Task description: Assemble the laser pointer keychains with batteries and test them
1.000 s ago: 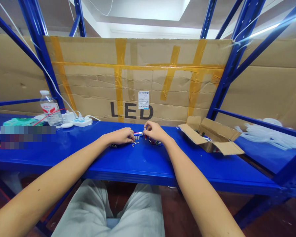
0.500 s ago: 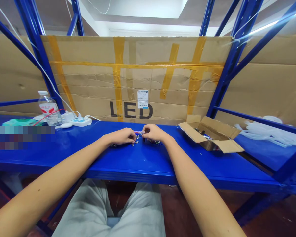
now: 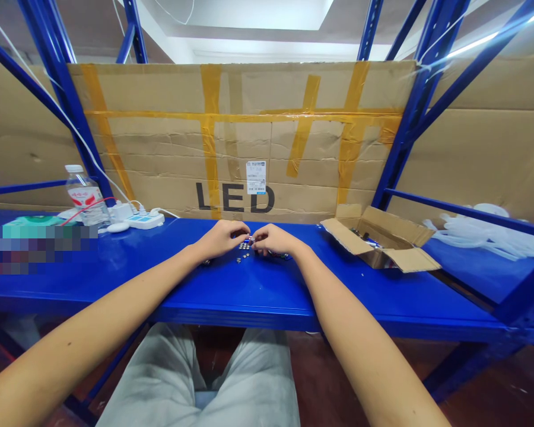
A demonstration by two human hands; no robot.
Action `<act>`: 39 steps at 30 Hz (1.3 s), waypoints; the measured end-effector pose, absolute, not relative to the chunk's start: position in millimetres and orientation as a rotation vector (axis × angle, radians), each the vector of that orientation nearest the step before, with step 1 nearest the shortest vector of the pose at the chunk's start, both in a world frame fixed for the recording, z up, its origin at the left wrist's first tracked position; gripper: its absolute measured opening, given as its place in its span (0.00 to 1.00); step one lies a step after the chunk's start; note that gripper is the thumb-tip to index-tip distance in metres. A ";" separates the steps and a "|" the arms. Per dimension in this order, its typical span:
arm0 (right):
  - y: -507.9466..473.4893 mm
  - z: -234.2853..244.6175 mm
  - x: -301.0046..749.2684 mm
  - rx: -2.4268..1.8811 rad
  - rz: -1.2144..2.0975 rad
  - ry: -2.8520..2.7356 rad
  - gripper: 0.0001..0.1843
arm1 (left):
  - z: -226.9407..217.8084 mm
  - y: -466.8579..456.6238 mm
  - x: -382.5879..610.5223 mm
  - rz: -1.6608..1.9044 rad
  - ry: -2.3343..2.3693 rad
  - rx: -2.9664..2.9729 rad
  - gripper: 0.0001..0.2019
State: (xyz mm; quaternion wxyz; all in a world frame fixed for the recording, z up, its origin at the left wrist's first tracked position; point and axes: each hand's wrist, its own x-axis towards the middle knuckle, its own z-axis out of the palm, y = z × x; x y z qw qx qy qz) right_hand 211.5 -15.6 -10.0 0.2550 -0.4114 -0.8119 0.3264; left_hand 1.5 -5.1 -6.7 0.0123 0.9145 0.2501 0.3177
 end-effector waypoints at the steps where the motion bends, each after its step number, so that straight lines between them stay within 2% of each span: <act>1: -16.4 -9.5 210.9 -1.118 0.897 -2.195 0.05 | -7.6 -5.2 3.0 0.992 0.746 2.878 0.09; 7: -18.0 -7.9 210.4 -1.093 0.966 -2.144 0.06 | -12.7 -3.6 5.1 0.873 0.698 2.987 0.12; 13: -17.1 -6.8 212.2 -1.118 0.980 -2.094 0.08 | -11.0 -5.4 3.5 0.908 0.705 2.961 0.12; 16: -16.7 -6.2 214.1 -1.166 0.972 -2.090 0.12 | -7.0 -6.8 0.4 0.909 0.782 2.881 0.11; 21: -16.2 -5.7 216.5 -1.198 0.972 -2.127 0.16 | -4.9 -8.5 -3.8 0.514 0.883 2.877 0.10; 25: -15.6 -6.1 217.0 -1.201 0.938 -2.177 0.17 | -6.3 -11.4 -0.9 0.358 0.998 2.819 0.09; 32: -16.1 -6.4 213.9 -1.227 0.937 -2.160 0.16 | -5.4 -11.6 0.9 0.342 1.057 2.669 0.06; 39: -15.2 -6.4 214.0 -1.262 0.937 -2.161 0.15 | -7.6 -5.5 -1.1 0.314 1.061 2.640 0.07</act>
